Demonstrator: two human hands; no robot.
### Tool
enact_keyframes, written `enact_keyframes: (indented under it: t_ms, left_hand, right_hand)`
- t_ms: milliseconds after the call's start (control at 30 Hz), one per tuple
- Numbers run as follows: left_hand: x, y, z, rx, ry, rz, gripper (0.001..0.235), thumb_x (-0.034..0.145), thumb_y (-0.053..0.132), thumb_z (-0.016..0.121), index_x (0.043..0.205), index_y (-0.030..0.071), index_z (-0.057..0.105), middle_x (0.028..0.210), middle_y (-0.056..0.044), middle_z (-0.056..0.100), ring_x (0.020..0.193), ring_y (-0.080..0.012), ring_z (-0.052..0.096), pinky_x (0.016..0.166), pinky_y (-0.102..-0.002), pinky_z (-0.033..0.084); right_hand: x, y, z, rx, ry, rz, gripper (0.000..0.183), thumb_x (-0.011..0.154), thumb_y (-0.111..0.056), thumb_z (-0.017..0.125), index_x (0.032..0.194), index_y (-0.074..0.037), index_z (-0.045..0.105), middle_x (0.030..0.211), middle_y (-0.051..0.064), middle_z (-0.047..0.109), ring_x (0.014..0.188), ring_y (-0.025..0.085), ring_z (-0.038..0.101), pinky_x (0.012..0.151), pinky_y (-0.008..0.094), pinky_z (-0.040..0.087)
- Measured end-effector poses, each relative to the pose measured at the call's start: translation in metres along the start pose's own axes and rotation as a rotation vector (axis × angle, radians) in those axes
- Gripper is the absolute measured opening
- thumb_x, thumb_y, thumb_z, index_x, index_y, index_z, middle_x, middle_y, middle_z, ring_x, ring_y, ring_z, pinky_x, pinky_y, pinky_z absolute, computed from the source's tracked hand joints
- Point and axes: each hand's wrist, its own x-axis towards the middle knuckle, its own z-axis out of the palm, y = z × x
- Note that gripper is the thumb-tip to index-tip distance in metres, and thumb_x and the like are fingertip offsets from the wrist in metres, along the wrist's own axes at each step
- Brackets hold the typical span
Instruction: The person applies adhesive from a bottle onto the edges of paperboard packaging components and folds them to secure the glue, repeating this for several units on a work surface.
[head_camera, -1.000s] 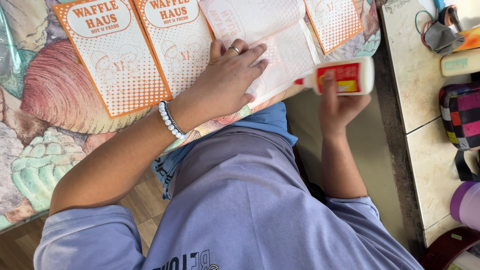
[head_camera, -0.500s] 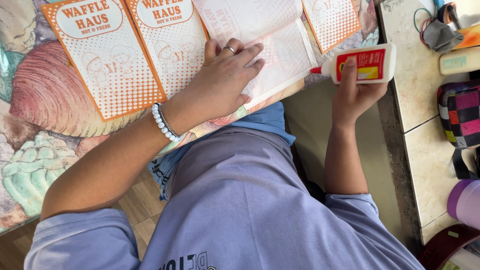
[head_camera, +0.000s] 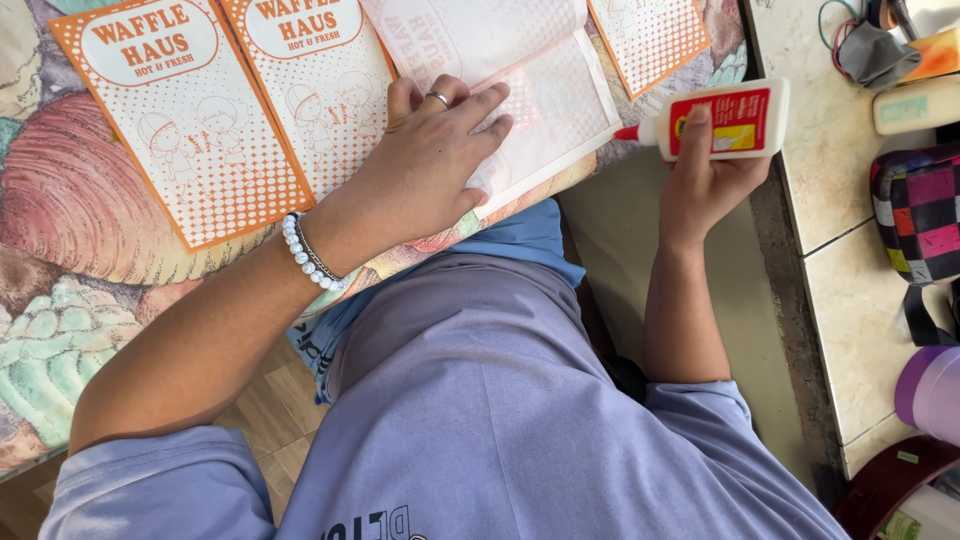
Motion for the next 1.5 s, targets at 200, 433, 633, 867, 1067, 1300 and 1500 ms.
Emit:
enact_keyframes:
  t_ms: [200, 433, 633, 867, 1067, 1300, 1500]
  left_hand:
    - [0.0, 0.001, 0.0, 0.02, 0.0, 0.007, 0.076, 0.07, 0.039, 0.085, 0.137, 0.01, 0.064, 0.155, -0.01, 0.048, 0.124, -0.0336, 0.045, 0.092, -0.053, 0.029]
    - [0.003, 0.006, -0.015, -0.002, -0.031, 0.008, 0.075, 0.074, 0.033, 0.084, 0.14, 0.008, 0.06, 0.153, -0.014, 0.047, 0.125, -0.0362, 0.047, 0.102, -0.052, 0.025]
    - [0.02, 0.002, -0.051, -0.037, 0.244, -0.07, 0.082, 0.077, 0.036, 0.098, 0.143, 0.006, 0.059, 0.135, -0.018, 0.052, 0.123, -0.0384, 0.049, 0.102, -0.054, 0.039]
    - [0.067, -0.043, -0.038, 0.176, 0.035, -0.497, 0.111, 0.077, 0.069, 0.092, 0.15, 0.004, 0.039, 0.145, -0.02, 0.055, 0.13, -0.0419, 0.047, 0.093, -0.063, 0.04]
    - [0.069, -0.032, -0.032, 0.196, 0.095, -0.506, 0.122, 0.062, 0.053, 0.098, 0.156, 0.01, 0.032, 0.117, -0.012, 0.072, 0.102, -0.041, 0.065, 0.082, -0.056, 0.039]
    - [0.048, 0.03, -0.044, 0.084, 0.208, -0.243, 0.115, 0.076, 0.04, 0.1, 0.16, 0.007, 0.029, 0.134, -0.013, 0.071, 0.105, -0.0348, 0.063, 0.088, -0.047, 0.044]
    - [0.035, 0.033, -0.014, -0.205, 0.111, -0.132, 0.113, 0.071, 0.072, 0.087, 0.155, 0.013, 0.039, 0.113, 0.002, 0.077, 0.1, -0.0224, 0.072, 0.085, -0.047, 0.049]
  right_hand:
    - [0.004, -0.008, 0.003, -0.057, -0.048, -0.077, 0.017, 0.101, -0.01, 0.075, 0.094, -0.001, 0.063, 0.082, 0.011, 0.069, 0.071, 0.019, 0.068, 0.062, 0.033, 0.058]
    - [0.043, 0.015, -0.047, 0.275, 0.143, 0.389, 0.031, 0.097, -0.02, 0.076, 0.119, -0.006, 0.058, 0.099, 0.013, 0.07, 0.082, 0.023, 0.072, 0.059, 0.037, 0.058]
    - [0.073, 0.048, -0.152, 0.223, 0.274, 0.443, 0.049, 0.099, 0.002, 0.085, 0.137, -0.006, 0.055, 0.119, 0.015, 0.072, 0.103, 0.026, 0.08, 0.081, 0.038, 0.074]
    - [0.075, 0.067, -0.186, -0.407, 0.139, -0.005, 0.048, 0.092, 0.012, 0.1, 0.106, -0.001, 0.056, 0.1, 0.015, 0.064, 0.082, 0.021, 0.062, 0.072, 0.033, 0.055]
    - [0.06, 0.062, -0.175, -1.093, 0.217, -0.171, 0.056, 0.094, -0.035, 0.105, 0.093, 0.001, 0.063, 0.1, 0.016, 0.053, 0.087, 0.037, 0.057, 0.068, 0.053, 0.047]
    - [0.058, 0.044, -0.162, -0.876, 0.217, -0.231, 0.062, 0.11, -0.049, 0.077, 0.131, 0.005, 0.054, 0.107, 0.015, 0.047, 0.091, 0.031, 0.053, 0.076, 0.046, 0.05]
    - [0.057, 0.043, -0.162, -0.836, 0.222, -0.211, 0.055, 0.112, -0.041, 0.081, 0.133, 0.003, 0.054, 0.111, 0.013, 0.048, 0.096, 0.027, 0.051, 0.072, 0.04, 0.048]
